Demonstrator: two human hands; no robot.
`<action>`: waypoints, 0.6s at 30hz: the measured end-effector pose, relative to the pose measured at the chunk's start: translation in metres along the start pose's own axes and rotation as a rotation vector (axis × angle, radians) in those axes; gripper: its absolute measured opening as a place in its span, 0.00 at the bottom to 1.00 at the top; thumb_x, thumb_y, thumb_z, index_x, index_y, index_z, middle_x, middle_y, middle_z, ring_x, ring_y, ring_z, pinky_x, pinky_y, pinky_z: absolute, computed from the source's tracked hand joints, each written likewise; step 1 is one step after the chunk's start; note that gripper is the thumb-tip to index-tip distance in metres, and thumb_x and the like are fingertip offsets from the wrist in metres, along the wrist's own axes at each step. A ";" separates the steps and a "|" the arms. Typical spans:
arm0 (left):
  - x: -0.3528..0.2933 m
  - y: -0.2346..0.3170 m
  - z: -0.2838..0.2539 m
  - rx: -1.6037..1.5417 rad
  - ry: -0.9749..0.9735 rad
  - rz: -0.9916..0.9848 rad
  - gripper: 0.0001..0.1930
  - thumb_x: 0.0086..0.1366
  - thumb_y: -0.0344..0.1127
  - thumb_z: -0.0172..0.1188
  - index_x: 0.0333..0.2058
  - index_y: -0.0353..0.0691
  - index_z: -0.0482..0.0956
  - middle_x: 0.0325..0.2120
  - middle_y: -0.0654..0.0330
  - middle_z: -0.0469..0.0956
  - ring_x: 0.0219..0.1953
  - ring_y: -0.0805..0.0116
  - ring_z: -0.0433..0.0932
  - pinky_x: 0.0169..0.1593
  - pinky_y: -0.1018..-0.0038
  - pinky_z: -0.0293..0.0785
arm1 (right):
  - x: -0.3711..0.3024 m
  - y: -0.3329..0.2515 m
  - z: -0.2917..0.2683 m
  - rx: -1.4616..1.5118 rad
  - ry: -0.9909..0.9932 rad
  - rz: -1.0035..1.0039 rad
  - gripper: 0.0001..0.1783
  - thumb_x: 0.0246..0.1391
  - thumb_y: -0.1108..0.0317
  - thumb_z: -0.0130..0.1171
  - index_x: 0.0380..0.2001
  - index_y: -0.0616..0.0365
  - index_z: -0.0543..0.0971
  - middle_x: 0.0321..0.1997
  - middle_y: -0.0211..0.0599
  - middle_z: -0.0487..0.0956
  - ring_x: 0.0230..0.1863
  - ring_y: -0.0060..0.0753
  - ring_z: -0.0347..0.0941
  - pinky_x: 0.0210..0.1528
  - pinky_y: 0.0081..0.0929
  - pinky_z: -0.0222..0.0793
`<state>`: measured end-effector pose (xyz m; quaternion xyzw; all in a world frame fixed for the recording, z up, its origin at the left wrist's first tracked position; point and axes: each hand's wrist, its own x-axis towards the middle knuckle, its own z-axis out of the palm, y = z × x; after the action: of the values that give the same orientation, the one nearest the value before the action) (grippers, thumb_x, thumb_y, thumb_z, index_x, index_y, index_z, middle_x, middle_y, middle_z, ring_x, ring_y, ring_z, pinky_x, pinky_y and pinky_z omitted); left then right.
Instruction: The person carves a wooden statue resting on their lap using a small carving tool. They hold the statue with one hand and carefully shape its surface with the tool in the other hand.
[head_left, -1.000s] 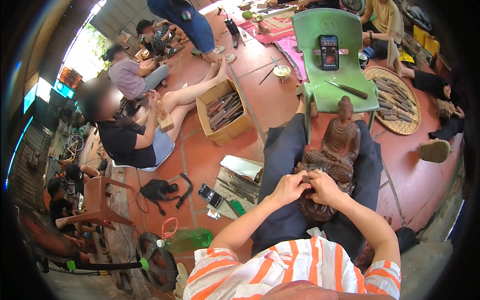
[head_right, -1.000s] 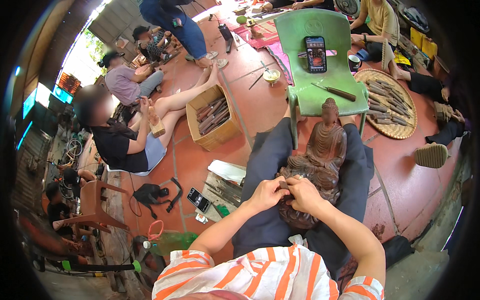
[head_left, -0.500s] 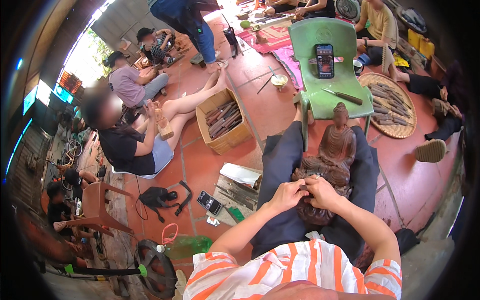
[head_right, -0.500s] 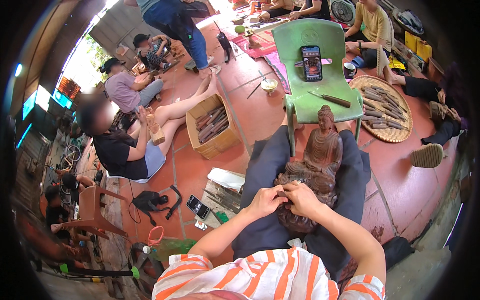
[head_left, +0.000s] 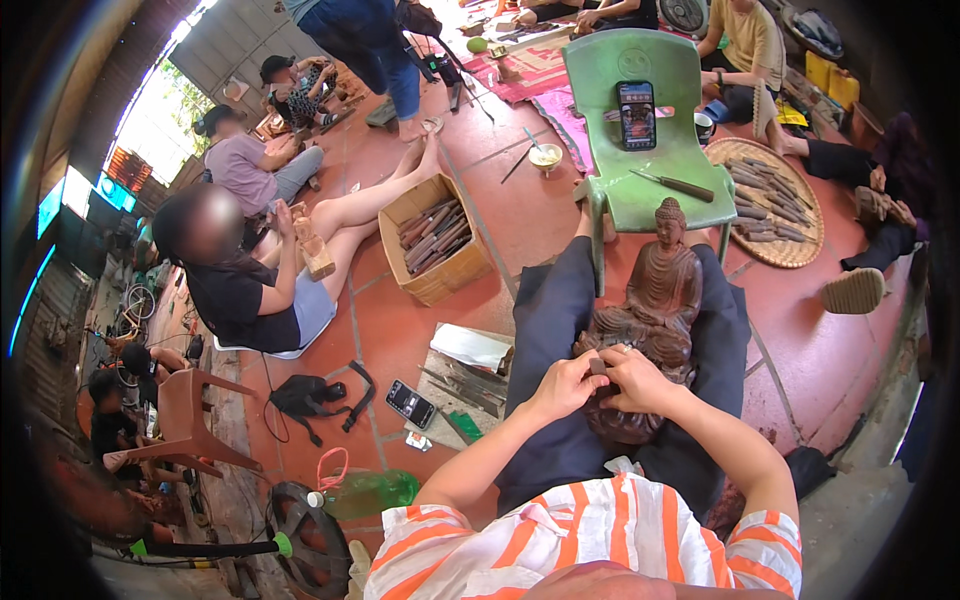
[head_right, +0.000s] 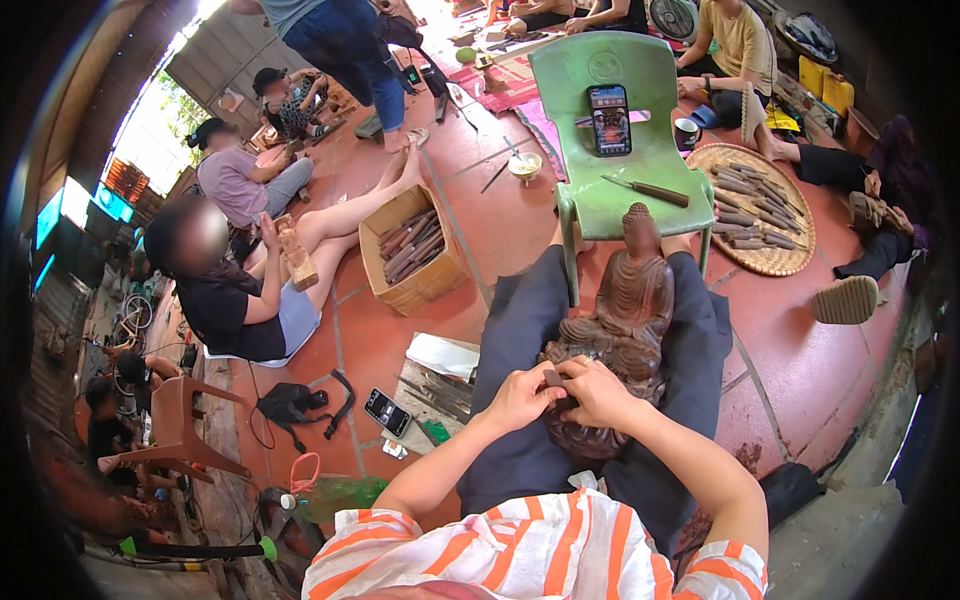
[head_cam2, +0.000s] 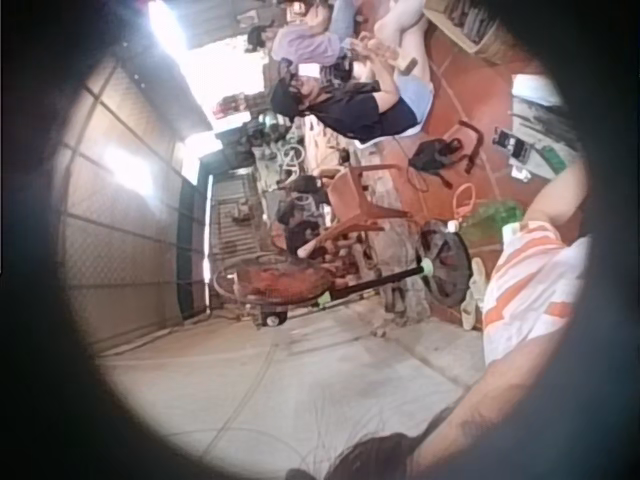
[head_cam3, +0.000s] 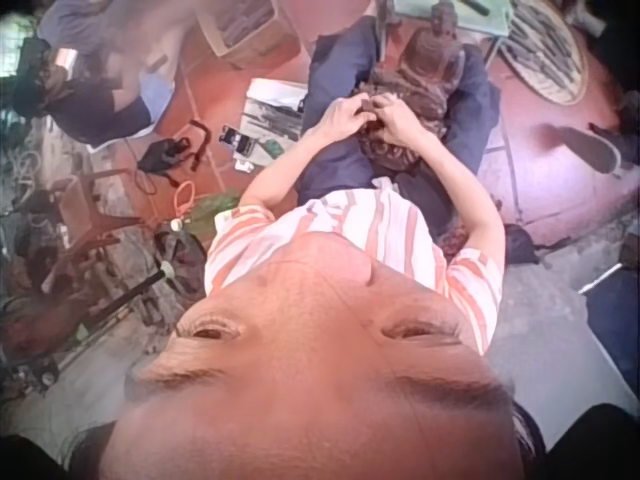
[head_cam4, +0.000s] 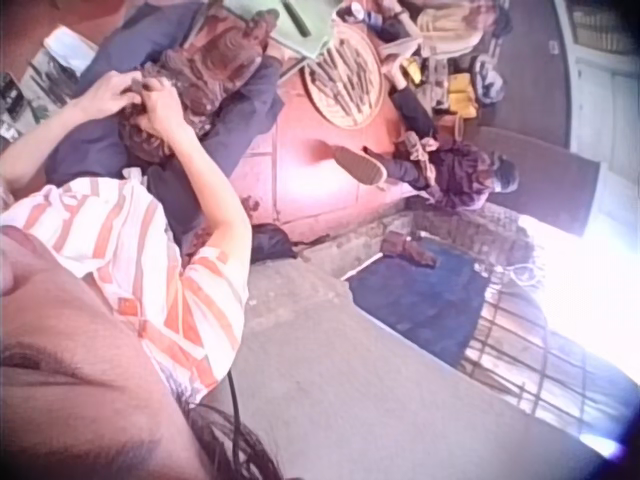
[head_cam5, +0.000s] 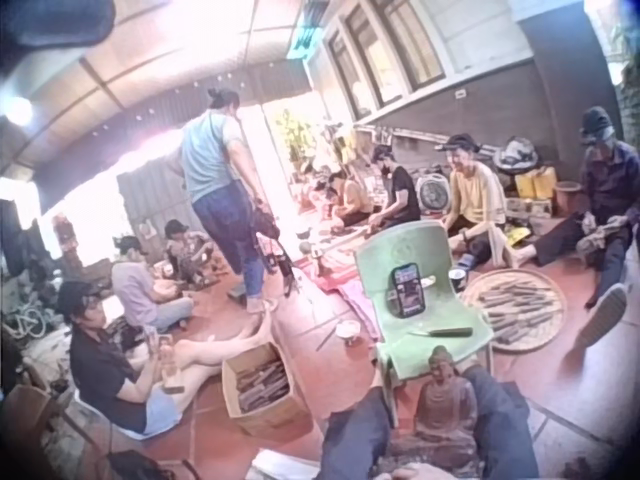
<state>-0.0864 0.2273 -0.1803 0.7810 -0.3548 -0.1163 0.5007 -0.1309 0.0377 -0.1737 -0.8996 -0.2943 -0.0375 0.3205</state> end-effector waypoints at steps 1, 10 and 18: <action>-0.001 -0.002 0.000 -0.078 -0.013 -0.048 0.09 0.61 0.31 0.63 0.33 0.36 0.72 0.19 0.52 0.77 0.20 0.59 0.78 0.26 0.69 0.70 | 0.001 -0.002 -0.003 0.001 -0.011 -0.014 0.23 0.31 0.69 0.72 0.37 0.60 0.81 0.44 0.38 0.77 0.49 0.45 0.71 0.51 0.40 0.67; -0.001 -0.003 0.000 0.096 0.036 0.078 0.09 0.60 0.31 0.64 0.34 0.36 0.72 0.20 0.53 0.78 0.22 0.59 0.79 0.27 0.68 0.71 | 0.001 0.003 0.002 0.031 -0.055 0.072 0.24 0.32 0.67 0.73 0.39 0.60 0.82 0.51 0.41 0.75 0.55 0.48 0.69 0.56 0.42 0.65; 0.003 0.016 0.000 0.115 0.173 0.211 0.11 0.53 0.32 0.71 0.27 0.36 0.75 0.22 0.57 0.75 0.22 0.60 0.75 0.27 0.68 0.70 | 0.000 -0.002 0.006 0.162 0.155 0.066 0.19 0.37 0.73 0.68 0.38 0.64 0.81 0.47 0.47 0.78 0.50 0.52 0.74 0.53 0.42 0.69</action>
<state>-0.0914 0.2214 -0.1656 0.7738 -0.3966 0.0253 0.4932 -0.1328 0.0427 -0.1768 -0.8743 -0.2408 -0.0723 0.4151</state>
